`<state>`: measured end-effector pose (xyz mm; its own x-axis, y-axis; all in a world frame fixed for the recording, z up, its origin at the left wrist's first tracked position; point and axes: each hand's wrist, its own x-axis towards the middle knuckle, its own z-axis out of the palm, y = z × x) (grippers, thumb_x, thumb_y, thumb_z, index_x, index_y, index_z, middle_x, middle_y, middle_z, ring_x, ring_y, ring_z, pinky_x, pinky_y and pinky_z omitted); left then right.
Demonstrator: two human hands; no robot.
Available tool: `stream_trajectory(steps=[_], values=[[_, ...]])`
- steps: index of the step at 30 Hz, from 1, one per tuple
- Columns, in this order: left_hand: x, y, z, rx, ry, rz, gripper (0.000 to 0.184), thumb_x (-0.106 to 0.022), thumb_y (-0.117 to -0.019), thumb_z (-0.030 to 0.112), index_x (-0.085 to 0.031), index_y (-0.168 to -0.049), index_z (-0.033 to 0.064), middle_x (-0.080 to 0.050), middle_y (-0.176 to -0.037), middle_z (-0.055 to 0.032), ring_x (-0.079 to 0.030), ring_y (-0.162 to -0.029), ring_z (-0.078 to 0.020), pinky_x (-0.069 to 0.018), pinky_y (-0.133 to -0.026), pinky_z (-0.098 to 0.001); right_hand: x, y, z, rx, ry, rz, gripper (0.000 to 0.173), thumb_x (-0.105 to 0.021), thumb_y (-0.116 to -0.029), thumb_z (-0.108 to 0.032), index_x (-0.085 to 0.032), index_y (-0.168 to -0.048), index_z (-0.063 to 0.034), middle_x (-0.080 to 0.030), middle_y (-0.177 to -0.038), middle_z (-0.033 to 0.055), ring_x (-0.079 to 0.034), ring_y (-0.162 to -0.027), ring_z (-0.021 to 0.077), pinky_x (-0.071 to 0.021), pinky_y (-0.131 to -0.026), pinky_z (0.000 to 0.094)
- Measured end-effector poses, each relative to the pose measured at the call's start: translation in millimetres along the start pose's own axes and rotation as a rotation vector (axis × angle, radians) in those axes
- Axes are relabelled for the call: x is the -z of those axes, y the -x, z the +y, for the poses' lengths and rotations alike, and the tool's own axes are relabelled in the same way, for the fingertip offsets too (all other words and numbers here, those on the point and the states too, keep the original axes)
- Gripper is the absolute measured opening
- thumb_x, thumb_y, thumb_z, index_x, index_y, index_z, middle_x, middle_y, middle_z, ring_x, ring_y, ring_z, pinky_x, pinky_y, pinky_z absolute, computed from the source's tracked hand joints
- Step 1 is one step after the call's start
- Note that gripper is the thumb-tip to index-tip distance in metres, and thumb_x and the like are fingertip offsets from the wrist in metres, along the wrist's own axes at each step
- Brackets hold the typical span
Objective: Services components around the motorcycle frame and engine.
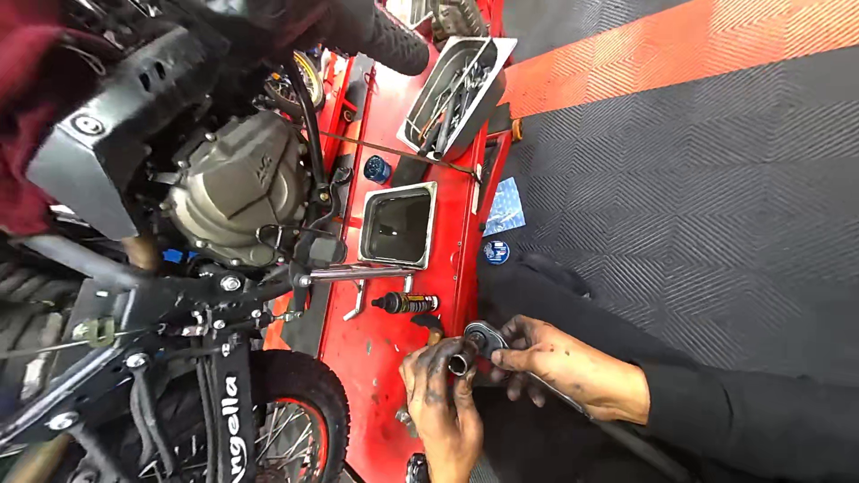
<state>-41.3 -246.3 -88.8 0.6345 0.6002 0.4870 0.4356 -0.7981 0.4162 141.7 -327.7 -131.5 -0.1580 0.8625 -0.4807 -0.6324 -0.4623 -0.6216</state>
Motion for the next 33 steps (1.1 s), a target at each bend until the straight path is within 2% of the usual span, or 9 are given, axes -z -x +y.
stream_trajectory(steps=[3, 5, 9, 15, 20, 24, 27, 30, 33], values=[[-2, -4, -1, -0.028, 0.000, -0.015, 0.026, -0.060, -0.1003, 0.031, -0.073, -0.115, 0.0141, -0.073, -0.115, -0.0020, -0.063, -0.115, -0.0192, -0.0487, -0.104, -0.0389, 3, 1, 0, 0.038, -0.017, 0.045, 0.031, -0.070, -0.0981, -0.017, -0.048, -0.119, -0.0077, -0.072, -0.094, 0.0129, -0.073, -0.070, 0.0238, -0.0601, -0.056, 0.0324], [-3, -6, 0, -0.054, 0.005, -0.028, 0.027, -0.060, -0.1005, 0.033, -0.073, -0.115, 0.0143, -0.073, -0.115, -0.0023, -0.063, -0.115, -0.0192, -0.0486, -0.104, -0.0391, 6, 2, 4, 0.057, 0.000, 0.061, 0.031, -0.072, -0.0969, -0.020, -0.050, -0.116, -0.0072, -0.071, -0.093, 0.0115, -0.071, -0.065, 0.0219, -0.0591, -0.053, 0.0315], [-3, -6, 7, -0.103, 0.008, -0.110, 0.030, -0.056, -0.1027, 0.036, -0.073, -0.116, 0.0155, -0.073, -0.114, -0.0019, -0.062, -0.115, -0.0186, -0.0473, -0.105, -0.0419, 11, 10, 20, 0.007, 0.089, 0.010, 0.028, -0.068, -0.0988, -0.029, -0.053, -0.112, -0.0090, -0.071, -0.088, 0.0073, -0.061, -0.053, 0.0138, -0.0483, -0.046, 0.0255], [9, 1, 15, -0.147, 0.000, -0.181, 0.035, -0.053, -0.1037, 0.043, -0.072, -0.117, 0.0173, -0.072, -0.113, -0.0007, -0.061, -0.116, -0.0182, -0.0447, -0.108, -0.0434, 8, 23, 25, -0.144, 0.148, -0.174, 0.030, -0.059, -0.1032, -0.041, -0.055, -0.108, -0.0115, -0.065, -0.074, 0.0054, -0.058, -0.051, 0.0124, -0.0465, -0.047, 0.0245], [16, 6, 23, -0.174, -0.043, -0.211, 0.035, -0.051, -0.1037, 0.044, -0.072, -0.116, 0.0192, -0.072, -0.112, 0.0017, -0.060, -0.117, -0.0157, -0.0417, -0.110, -0.0403, 8, 28, 32, -0.132, 0.159, -0.171, 0.037, -0.058, -0.1023, -0.048, -0.059, -0.105, -0.0111, -0.065, -0.074, 0.0055, -0.058, -0.052, 0.0129, -0.0469, -0.048, 0.0252], [15, 5, 27, -0.206, -0.071, -0.113, 0.032, -0.054, -0.1023, 0.045, -0.071, -0.115, 0.0207, -0.071, -0.109, 0.0038, -0.060, -0.114, -0.0140, -0.0425, -0.109, -0.0384, 4, 32, 28, -0.142, 0.069, -0.185, 0.033, -0.060, -0.1021, -0.045, -0.062, -0.104, -0.0125, -0.063, -0.072, 0.0036, -0.056, -0.051, 0.0102, -0.0448, -0.047, 0.0229], [12, 3, 36, -0.170, -0.114, 0.054, 0.025, -0.066, -0.0950, 0.046, -0.071, -0.106, 0.0239, -0.070, -0.102, 0.0081, -0.060, -0.110, -0.0118, -0.0424, -0.107, -0.0373, -2, 34, 21, -0.093, -0.036, -0.163, 0.029, -0.062, -0.1016, -0.040, -0.063, -0.103, -0.0118, -0.064, -0.073, 0.0036, -0.057, -0.052, 0.0100, -0.0464, -0.047, 0.0223], [4, -4, 42, -0.106, -0.102, 0.224, 0.028, -0.080, -0.0834, 0.042, -0.062, -0.096, 0.0259, -0.065, -0.093, 0.0115, -0.062, -0.101, -0.0090, -0.0459, -0.104, -0.0376, -12, 32, 22, 0.084, -0.077, -0.070, 0.027, -0.064, -0.1010, -0.037, -0.063, -0.101, -0.0104, -0.066, -0.077, 0.0050, -0.058, -0.055, 0.0118, -0.0472, -0.048, 0.0242], [-4, -15, 44, -0.065, -0.027, 0.220, 0.024, -0.079, -0.0849, 0.040, -0.064, -0.097, 0.0241, -0.067, -0.097, 0.0089, -0.063, -0.104, -0.0112, -0.0488, -0.102, -0.0372, -18, 29, 25, 0.249, 0.046, 0.004, 0.024, -0.056, -0.1054, -0.035, -0.062, -0.111, -0.0123, -0.067, -0.083, 0.0039, -0.063, -0.060, 0.0146, -0.0542, -0.052, 0.0288]])
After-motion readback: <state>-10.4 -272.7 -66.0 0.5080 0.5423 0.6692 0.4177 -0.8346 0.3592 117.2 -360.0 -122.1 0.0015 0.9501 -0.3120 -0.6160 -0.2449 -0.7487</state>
